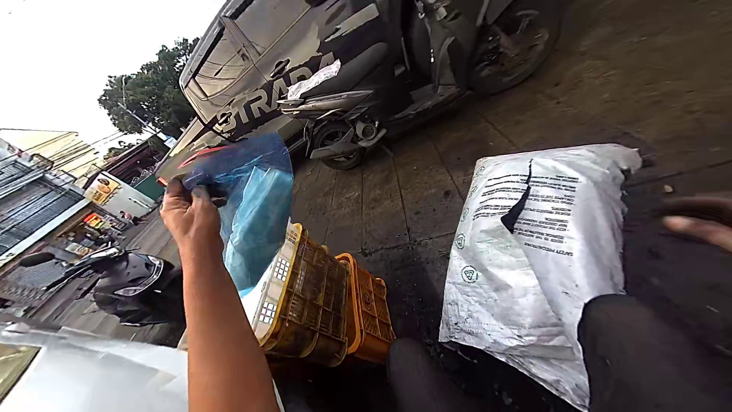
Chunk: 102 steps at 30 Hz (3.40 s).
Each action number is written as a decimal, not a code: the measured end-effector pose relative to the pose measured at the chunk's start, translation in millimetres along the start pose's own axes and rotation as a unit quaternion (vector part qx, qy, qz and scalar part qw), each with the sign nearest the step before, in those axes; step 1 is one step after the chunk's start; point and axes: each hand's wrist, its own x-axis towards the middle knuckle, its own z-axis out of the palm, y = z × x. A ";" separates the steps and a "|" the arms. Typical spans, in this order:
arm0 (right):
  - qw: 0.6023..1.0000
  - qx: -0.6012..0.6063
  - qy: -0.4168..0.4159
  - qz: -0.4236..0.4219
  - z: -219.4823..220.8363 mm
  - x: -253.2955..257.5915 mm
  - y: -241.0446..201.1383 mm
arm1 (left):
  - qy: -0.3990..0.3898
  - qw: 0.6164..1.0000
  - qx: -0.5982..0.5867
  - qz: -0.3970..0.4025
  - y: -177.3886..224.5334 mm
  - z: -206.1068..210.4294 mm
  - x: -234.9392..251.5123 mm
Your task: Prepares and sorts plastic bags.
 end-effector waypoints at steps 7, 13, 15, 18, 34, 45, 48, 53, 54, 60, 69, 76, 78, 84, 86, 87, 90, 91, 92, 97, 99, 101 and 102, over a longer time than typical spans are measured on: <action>0.979 0.028 -0.035 -0.198 72.5 44.7 -161.7 | -0.044 0.994 -0.094 0.047 31.8 45.8 -109.8; 0.943 0.142 -0.225 -0.200 93.9 16.7 -206.4 | -0.029 0.980 -0.182 0.076 58.2 49.3 -231.0; 0.923 0.135 -0.315 -0.178 106.2 -3.9 -208.8 | -0.020 0.983 -0.166 0.080 59.8 49.3 -250.4; 0.897 0.103 -0.403 -0.149 118.8 -30.1 -206.0 | -0.026 0.987 -0.145 0.067 58.7 51.8 -269.5; 0.950 0.097 -0.235 -0.181 113.2 -20.6 -248.8 | -0.276 0.933 0.017 0.230 114.6 4.5 -247.4; 0.977 -0.010 -0.160 -0.139 60.6 -33.1 -204.8 | -0.712 0.658 0.216 0.120 175.0 116.1 -275.3; 0.984 -0.019 -0.140 -0.109 45.4 -37.1 -178.3 | -0.748 0.626 0.145 0.166 168.6 138.6 -283.7; 0.990 -0.007 -0.117 -0.072 25.9 -48.9 -142.3 | -0.540 0.819 -0.102 0.164 149.6 143.5 -288.9; 0.991 0.000 -0.113 -0.070 24.6 -50.7 -138.8 | -0.518 0.821 -0.180 0.162 146.1 143.1 -287.2; 0.993 0.024 -0.101 -0.052 21.7 -49.8 -132.8 | -0.543 0.777 -0.286 0.137 136.7 144.6 -276.3; 0.993 0.040 -0.104 -0.044 24.3 -39.4 -133.8 | -0.542 0.728 -0.417 -0.044 134.3 132.9 -264.5; 0.993 0.041 -0.106 -0.001 32.2 -29.9 -124.3 | -0.153 0.836 -0.509 -0.140 122.0 88.9 -211.2; 0.993 0.050 -0.102 0.015 34.0 -26.7 -121.5 | -0.072 0.825 -0.541 -0.144 99.9 64.9 -189.2; 0.995 0.062 -0.080 0.020 36.2 2.1 -119.3 | -0.071 0.810 -0.548 -0.195 12.7 12.7 -191.1; 0.994 0.058 -0.093 -0.017 42.6 21.9 -131.4 | -0.073 0.855 -0.450 -0.247 24.1 13.8 -228.0; 0.992 0.053 -0.106 -0.041 48.8 34.7 -141.9 | -0.101 0.874 -0.393 -0.269 30.7 16.8 -248.6; 0.983 0.010 -0.133 -0.128 80.9 76.2 -188.7 | -0.263 0.855 -0.339 -0.290 17.0 33.8 -301.4; 0.977 0.002 -0.137 -0.162 95.1 90.7 -207.1 | -0.298 0.836 -0.350 -0.300 10.1 39.9 -312.8; 0.971 0.002 -0.138 -0.196 110.8 105.0 -225.9 | -0.316 0.820 -0.362 -0.313 4.6 44.2 -321.9; 0.938 0.098 -0.139 -0.301 191.9 160.7 -328.7 | -0.306 0.791 -0.383 -0.365 -11.0 47.0 -344.3; 0.919 0.176 -0.155 -0.316 226.4 173.9 -369.4 | -0.279 0.799 -0.387 -0.367 -14.0 45.2 -347.3; 0.898 0.250 -0.180 -0.314 261.2 179.4 -405.0 | -0.253 0.808 -0.380 -0.371 -15.1 44.9 -347.9; 0.889 0.266 -0.186 -0.322 279.4 180.0 -417.8 | -0.245 0.813 -0.375 -0.372 -15.3 45.0 -347.8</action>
